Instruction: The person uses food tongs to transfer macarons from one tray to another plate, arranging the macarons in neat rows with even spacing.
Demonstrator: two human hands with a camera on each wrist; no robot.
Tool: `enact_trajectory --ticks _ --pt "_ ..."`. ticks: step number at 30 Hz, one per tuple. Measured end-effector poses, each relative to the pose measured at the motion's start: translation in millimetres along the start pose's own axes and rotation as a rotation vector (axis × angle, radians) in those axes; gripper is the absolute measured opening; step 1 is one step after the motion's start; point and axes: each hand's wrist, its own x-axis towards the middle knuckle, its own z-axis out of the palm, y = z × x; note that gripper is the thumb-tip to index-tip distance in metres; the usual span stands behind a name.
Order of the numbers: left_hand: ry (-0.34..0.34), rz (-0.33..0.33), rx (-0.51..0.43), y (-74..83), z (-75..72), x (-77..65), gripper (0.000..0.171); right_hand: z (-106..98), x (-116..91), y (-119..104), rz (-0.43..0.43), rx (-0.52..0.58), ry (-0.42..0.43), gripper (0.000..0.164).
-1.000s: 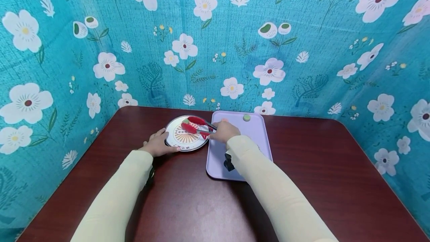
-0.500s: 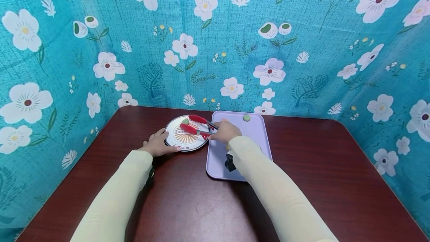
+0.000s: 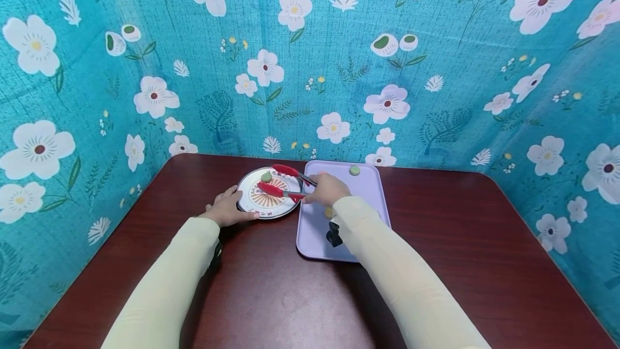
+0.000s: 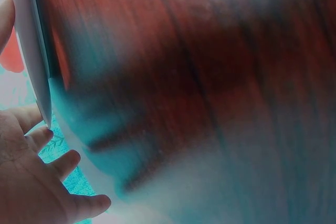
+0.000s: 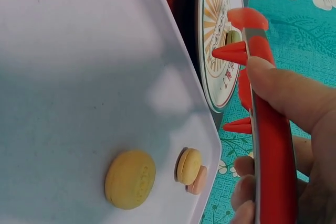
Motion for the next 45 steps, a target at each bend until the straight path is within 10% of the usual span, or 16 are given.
enact_trajectory --ticks 45 --pt "0.004 0.010 -0.002 -0.5 -1.1 -3.5 0.105 -30 -18 13 -0.016 0.034 0.083 0.080"
